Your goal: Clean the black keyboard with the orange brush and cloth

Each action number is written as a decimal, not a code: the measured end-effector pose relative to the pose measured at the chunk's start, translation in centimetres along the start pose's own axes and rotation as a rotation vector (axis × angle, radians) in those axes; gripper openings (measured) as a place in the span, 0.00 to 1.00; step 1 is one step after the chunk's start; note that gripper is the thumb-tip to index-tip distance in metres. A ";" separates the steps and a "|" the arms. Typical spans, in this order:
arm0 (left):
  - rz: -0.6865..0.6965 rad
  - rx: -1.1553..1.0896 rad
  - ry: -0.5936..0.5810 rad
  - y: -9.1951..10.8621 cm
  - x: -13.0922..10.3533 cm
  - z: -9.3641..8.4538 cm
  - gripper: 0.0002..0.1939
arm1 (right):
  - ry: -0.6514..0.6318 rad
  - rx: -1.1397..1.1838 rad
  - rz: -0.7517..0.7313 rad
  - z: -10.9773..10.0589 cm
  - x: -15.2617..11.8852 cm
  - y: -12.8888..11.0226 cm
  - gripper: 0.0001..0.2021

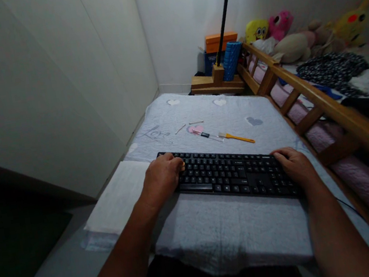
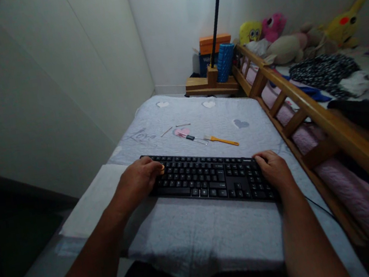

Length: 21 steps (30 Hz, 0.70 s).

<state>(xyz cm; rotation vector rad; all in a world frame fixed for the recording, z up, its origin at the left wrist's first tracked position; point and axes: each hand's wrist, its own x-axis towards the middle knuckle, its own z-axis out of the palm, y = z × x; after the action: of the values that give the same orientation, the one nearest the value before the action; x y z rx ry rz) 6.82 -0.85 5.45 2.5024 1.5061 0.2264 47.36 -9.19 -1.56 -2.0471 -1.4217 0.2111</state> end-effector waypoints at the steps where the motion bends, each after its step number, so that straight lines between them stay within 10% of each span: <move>1: 0.032 -0.003 -0.003 0.4 0.1 -0.1 0.14 | 0.001 0.003 -0.002 0.0 0.0 0.0 0.16; 9: 0.202 -0.068 -0.001 2.9 2.0 0.9 0.14 | 0.001 0.002 0.001 -0.1 0.0 0.0 0.16; 21: 0.169 0.058 -0.046 1.3 1.7 1.2 0.13 | -0.006 -0.002 0.008 -0.1 0.0 0.0 0.17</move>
<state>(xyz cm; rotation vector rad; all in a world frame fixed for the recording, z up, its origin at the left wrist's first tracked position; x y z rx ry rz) 8.96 -0.07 4.67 2.6640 1.3026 0.1518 47.38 -9.24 -1.46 -2.0553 -1.4179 0.2192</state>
